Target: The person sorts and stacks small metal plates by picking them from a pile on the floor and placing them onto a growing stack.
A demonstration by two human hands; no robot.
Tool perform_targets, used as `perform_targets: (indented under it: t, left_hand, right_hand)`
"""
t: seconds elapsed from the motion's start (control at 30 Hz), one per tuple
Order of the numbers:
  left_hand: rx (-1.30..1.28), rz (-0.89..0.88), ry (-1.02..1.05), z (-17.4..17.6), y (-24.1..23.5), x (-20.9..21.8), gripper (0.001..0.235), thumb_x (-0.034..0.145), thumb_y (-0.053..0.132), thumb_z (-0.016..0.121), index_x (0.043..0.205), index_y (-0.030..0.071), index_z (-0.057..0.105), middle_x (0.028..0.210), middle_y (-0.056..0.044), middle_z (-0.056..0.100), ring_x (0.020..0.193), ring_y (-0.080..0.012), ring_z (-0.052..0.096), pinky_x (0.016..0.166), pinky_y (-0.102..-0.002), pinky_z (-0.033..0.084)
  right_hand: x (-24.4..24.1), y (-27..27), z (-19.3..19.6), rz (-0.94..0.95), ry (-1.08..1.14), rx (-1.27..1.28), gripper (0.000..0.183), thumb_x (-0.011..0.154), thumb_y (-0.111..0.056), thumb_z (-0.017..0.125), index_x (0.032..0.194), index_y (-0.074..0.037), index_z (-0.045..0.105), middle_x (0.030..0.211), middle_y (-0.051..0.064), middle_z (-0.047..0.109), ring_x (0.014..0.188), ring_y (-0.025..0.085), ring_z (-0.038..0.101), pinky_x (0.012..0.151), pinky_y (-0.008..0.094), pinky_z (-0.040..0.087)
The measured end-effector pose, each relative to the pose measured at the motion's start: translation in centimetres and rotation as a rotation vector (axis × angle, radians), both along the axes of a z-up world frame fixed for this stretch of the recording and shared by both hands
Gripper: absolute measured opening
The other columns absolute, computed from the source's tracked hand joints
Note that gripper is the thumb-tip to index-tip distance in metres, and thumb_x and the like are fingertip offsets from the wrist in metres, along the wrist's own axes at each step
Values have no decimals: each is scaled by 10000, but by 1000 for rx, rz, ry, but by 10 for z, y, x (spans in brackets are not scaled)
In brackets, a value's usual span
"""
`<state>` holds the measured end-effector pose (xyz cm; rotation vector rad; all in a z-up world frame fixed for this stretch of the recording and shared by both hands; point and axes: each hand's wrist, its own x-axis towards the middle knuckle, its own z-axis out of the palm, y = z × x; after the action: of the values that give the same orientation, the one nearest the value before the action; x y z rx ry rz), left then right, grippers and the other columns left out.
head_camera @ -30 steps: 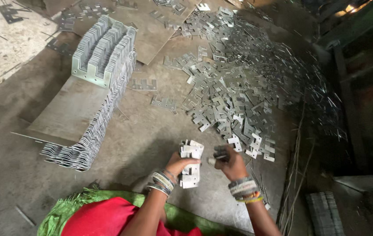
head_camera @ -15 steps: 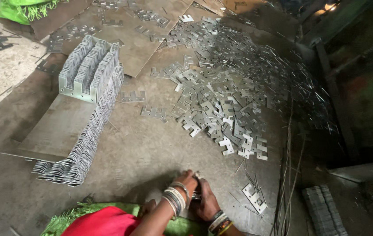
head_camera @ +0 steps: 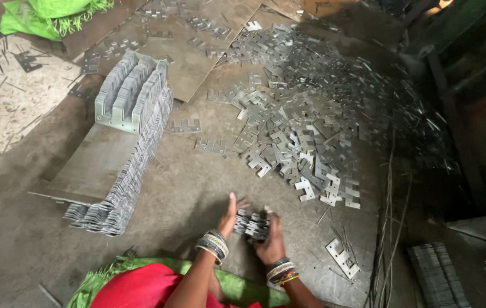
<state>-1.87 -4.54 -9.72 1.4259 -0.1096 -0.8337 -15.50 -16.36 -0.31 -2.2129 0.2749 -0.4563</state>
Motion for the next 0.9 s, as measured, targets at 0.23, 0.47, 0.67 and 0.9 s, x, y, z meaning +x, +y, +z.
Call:
perform_targets:
  t: [0.23,0.47,0.67,0.9]
  left_hand:
    - [-227,66,156,44,-1,-22,972,900,817,124,1645,216,292,1677,-25,230,1561,-227,203,1267,-423,166]
    - [-105,40,104,15,-18,-25,953,927,796,120,1623,166,284,1584,-149,454,1484,-269,371,1234,-408,235]
    - [75,125,-349,52,-19,-25,880,922,668,480,1524,29,420,1526,-184,488,1446,-340,429,1207,-418,324]
    - [524,272,-1186,223,103,1,813,853,540,771,1423,29,499,1565,-300,356,1490,-565,188,1201,-599,221]
  right_hand:
    - [-5,2,0,-37,-90,-146,1181,464,20,920,1467,37,297,1420,320,389,1307,533,402,1084,524,383]
    - [-8,3,-4,-123,152,-21,1089,574,-48,859,1522,-66,324,1424,264,391,1277,457,487,1031,473,490]
    - [0,-22,5,146,340,-544,895,625,-266,901,1378,-41,472,1400,226,494,1255,464,481,1054,553,411]
    - [18,-39,-23,160,405,-487,724,667,-417,878,1250,-103,584,1160,172,683,1138,393,632,976,469,522]
